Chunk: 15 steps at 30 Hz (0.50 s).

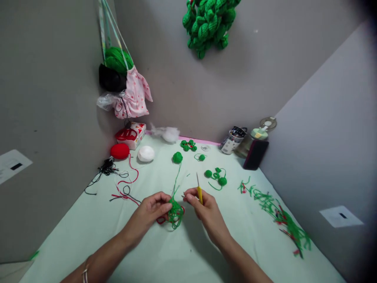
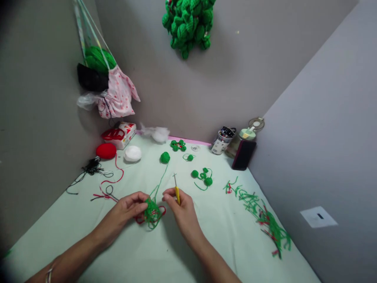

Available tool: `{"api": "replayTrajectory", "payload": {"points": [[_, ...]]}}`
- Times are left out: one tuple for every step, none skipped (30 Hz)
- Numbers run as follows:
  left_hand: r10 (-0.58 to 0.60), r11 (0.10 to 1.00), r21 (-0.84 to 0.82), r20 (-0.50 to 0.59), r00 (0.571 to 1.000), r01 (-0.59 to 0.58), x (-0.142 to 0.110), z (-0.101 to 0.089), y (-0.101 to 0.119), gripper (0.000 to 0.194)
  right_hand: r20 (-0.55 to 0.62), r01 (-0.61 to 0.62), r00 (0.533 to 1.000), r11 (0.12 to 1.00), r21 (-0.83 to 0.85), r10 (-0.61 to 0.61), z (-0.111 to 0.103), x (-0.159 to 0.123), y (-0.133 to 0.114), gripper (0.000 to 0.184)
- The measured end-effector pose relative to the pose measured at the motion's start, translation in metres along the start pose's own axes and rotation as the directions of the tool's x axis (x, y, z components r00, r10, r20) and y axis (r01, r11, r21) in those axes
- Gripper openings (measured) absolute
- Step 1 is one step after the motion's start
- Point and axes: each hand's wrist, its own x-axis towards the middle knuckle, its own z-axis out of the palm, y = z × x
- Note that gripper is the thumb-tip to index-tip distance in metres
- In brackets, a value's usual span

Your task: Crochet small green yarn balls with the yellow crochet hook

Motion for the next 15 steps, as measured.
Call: {"api": "replayTrajectory", "payload": {"points": [[-0.001, 1.000, 0.000, -0.003, 1.000, 0.001, 0.001, 0.000, 0.001, 0.038, -0.028, 0.041, 0.999, 0.999, -0.031, -0.042, -0.004, 0.000, -0.002, 0.044], [0.004, 1.000, 0.003, -0.005, 1.000, -0.004, 0.001, 0.000, 0.002, 0.037, -0.031, 0.077, 0.996, 0.995, -0.065, -0.079, -0.006, -0.001, -0.005, 0.040], [0.014, 1.000, 0.009, -0.006, 1.000, -0.014, 0.001, 0.001, 0.002, 0.036, -0.010, 0.106, 0.994, 0.989, -0.101, -0.107, -0.007, -0.003, -0.007, 0.037], [0.027, 1.000, 0.016, -0.003, 1.000, -0.027, 0.001, 0.002, 0.003, 0.035, 0.025, 0.135, 0.991, 0.981, -0.140, -0.133, -0.007, -0.005, -0.008, 0.035], [0.042, 0.999, 0.023, 0.001, 0.999, -0.042, 0.000, 0.004, 0.002, 0.034, 0.064, 0.165, 0.986, 0.969, -0.182, -0.156, -0.007, -0.007, -0.008, 0.034], [0.058, 0.998, 0.031, 0.006, 0.998, -0.058, -0.001, 0.007, 0.001, 0.033, 0.103, 0.193, 0.979, 0.956, -0.222, -0.174, -0.005, -0.010, -0.007, 0.032], [0.075, 0.996, 0.038, 0.009, 0.997, -0.075, -0.003, 0.009, 0.000, 0.031, 0.135, 0.217, 0.973, 0.942, -0.256, -0.188, -0.004, -0.013, -0.006, 0.031], [0.090, 0.995, 0.044, 0.010, 0.996, -0.090, -0.004, 0.012, -0.001, 0.030, 0.160, 0.239, 0.967, 0.929, -0.284, -0.200, -0.002, -0.015, -0.005, 0.030], [0.104, 0.993, 0.049, 0.010, 0.994, -0.105, -0.006, 0.014, -0.002, 0.029, 0.178, 0.253, 0.962, 0.920, -0.301, -0.206, -0.002, -0.017, -0.004, 0.029], [0.113, 0.992, 0.053, 0.012, 0.993, -0.114, -0.008, 0.017, -0.002, 0.028, 0.191, 0.251, 0.961, 0.922, -0.294, -0.200, -0.002, -0.019, -0.003, 0.028], [0.116, 0.992, 0.056, 0.019, 0.993, -0.117, -0.009, 0.019, -0.002, 0.028, 0.200, 0.237, 0.962, 0.935, -0.265, -0.187, -0.003, -0.021, -0.002, 0.028], [0.115, 0.991, 0.059, 0.026, 0.993, -0.116, -0.010, 0.021, -0.002, 0.027, 0.203, 0.215, 0.964, 0.951, -0.222, -0.171, -0.006, -0.023, -0.002, 0.029], [0.111, 0.992, 0.060, 0.035, 0.993, -0.113, -0.011, 0.023, -0.001, 0.027, 0.201, 0.191, 0.967, 0.966, -0.175, -0.155, -0.009, -0.026, -0.002, 0.030], [0.107, 0.992, 0.060, 0.042, 0.993, -0.109, -0.012, 0.025, 0.000, 0.027, 0.195, 0.168, 0.971, 0.977, -0.129, -0.141, -0.013, -0.028, -0.002, 0.032], [0.104, 0.993, 0.057, 0.045, 0.994, -0.106, -0.013, 0.027, 0.001, 0.027, 0.186, 0.152, 0.974, 0.984, -0.091, -0.133, -0.018, -0.030, -0.002, 0.035]]}}
